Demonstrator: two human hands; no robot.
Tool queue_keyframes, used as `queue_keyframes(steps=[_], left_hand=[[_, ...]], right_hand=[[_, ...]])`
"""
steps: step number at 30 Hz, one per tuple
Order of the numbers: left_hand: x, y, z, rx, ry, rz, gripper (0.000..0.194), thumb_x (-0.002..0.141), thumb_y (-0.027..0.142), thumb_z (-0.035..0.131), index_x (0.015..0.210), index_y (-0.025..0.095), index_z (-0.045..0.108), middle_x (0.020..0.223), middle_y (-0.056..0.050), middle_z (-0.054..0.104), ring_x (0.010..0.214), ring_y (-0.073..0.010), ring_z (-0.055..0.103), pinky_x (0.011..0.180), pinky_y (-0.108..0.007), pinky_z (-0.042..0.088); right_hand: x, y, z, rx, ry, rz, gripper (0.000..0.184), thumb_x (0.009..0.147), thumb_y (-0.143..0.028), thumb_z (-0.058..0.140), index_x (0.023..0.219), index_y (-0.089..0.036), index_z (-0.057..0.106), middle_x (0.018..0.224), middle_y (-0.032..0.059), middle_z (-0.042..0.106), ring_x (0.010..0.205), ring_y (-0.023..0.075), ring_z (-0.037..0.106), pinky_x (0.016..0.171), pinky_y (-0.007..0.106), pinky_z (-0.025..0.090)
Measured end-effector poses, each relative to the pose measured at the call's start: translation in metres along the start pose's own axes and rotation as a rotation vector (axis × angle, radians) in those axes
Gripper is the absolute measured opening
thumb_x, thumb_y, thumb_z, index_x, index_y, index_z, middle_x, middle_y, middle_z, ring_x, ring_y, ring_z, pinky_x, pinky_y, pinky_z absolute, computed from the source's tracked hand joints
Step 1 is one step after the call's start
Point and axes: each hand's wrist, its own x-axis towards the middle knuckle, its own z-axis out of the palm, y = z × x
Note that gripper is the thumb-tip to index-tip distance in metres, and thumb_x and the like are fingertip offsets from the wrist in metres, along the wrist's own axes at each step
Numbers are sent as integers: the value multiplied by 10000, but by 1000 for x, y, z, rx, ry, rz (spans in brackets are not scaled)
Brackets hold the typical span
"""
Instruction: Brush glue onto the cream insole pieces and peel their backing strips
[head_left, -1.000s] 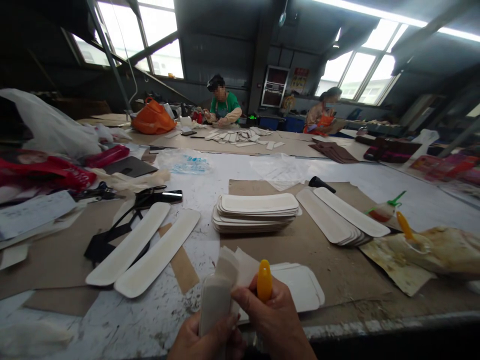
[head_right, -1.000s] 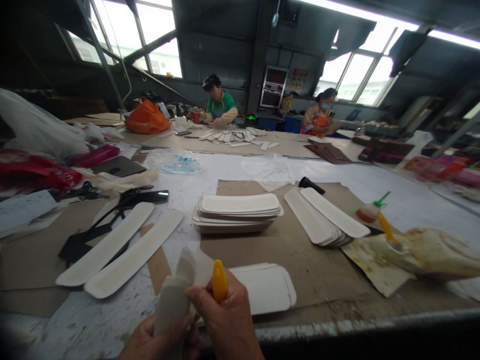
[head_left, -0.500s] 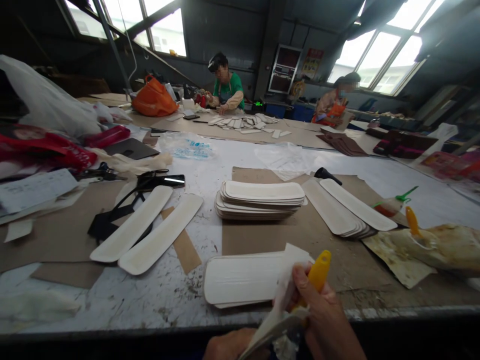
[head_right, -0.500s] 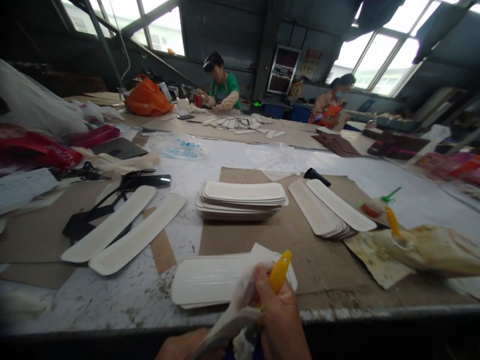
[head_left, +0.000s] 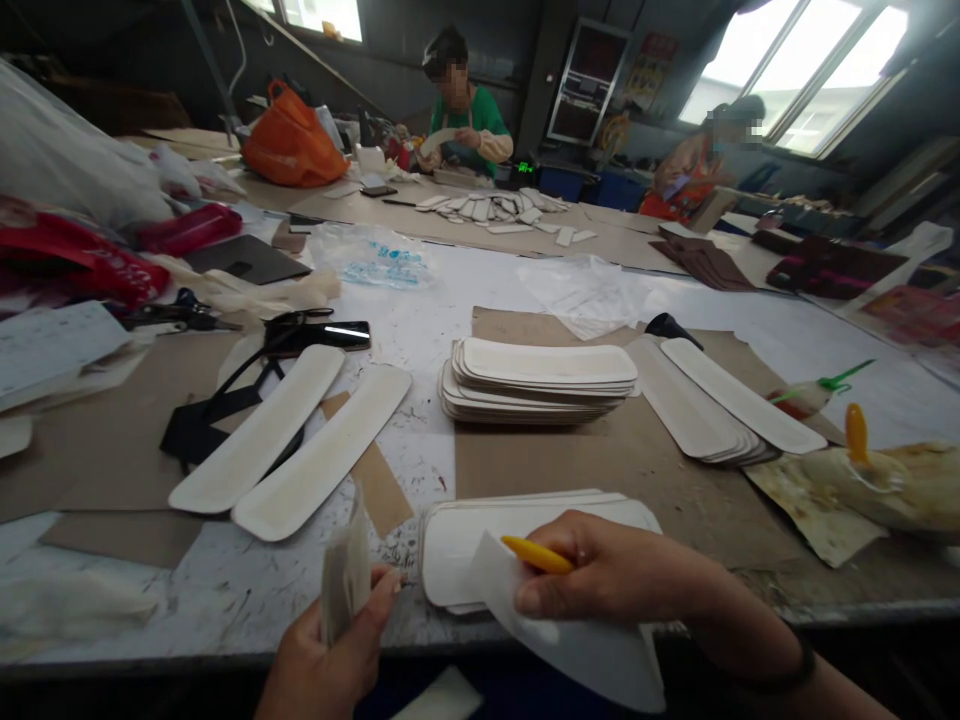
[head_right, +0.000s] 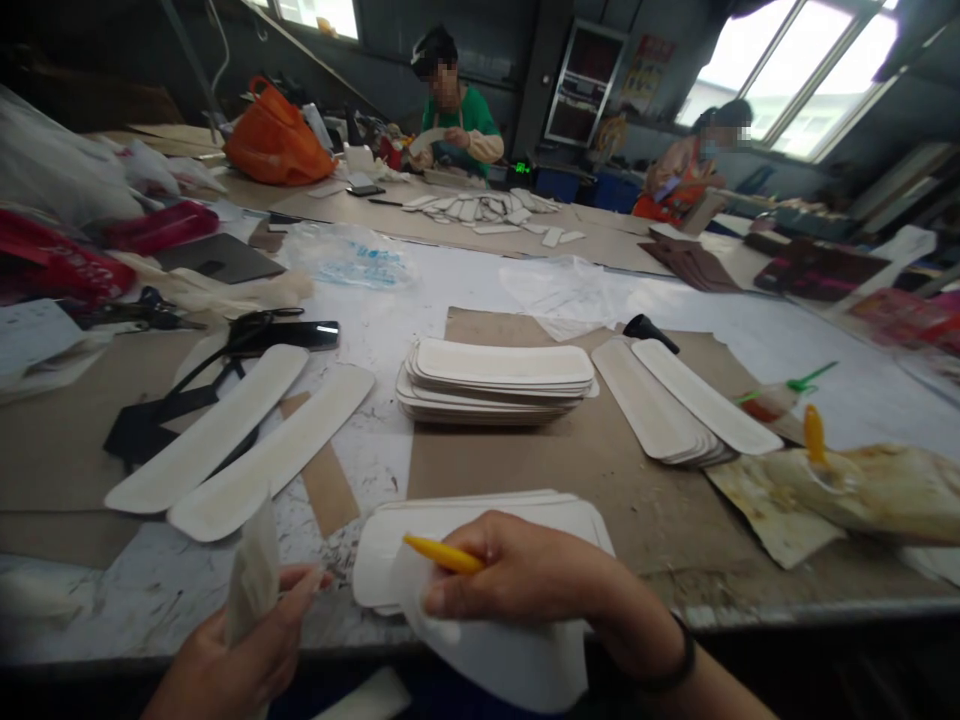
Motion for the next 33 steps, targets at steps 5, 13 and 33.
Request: queue_keyframes(steps=[5,13,33], left_hand=[[7,13,15,87,-101,132,531,588,571,664,846,109,621,459,26,536,419,-119,452,425,-227,365],[18,8,12,234,-186,169,434,664,578,595,633,146,608,502,-6,577,420,-124,471,457,-239,380],[12,23,30,423,-86,106,416,538,606,613,482,215,484,369,41,448,431,-156,414,506,-281,316]], right_hand=[[36,-14,4,-285,-53,-37,258,753,-145,544,504,-180,488,432,-90,345,382,48,283,345,142,192],[58,-10,8,-789,130,-99,134,656,-105,667,551,-188,664,426,-45,492,381,76,302,362,180,183],[18,-6,-7,-901,57,134,213,765,-343,547,804,-184,684,765,87,701,686,219,622,522,259,304]])
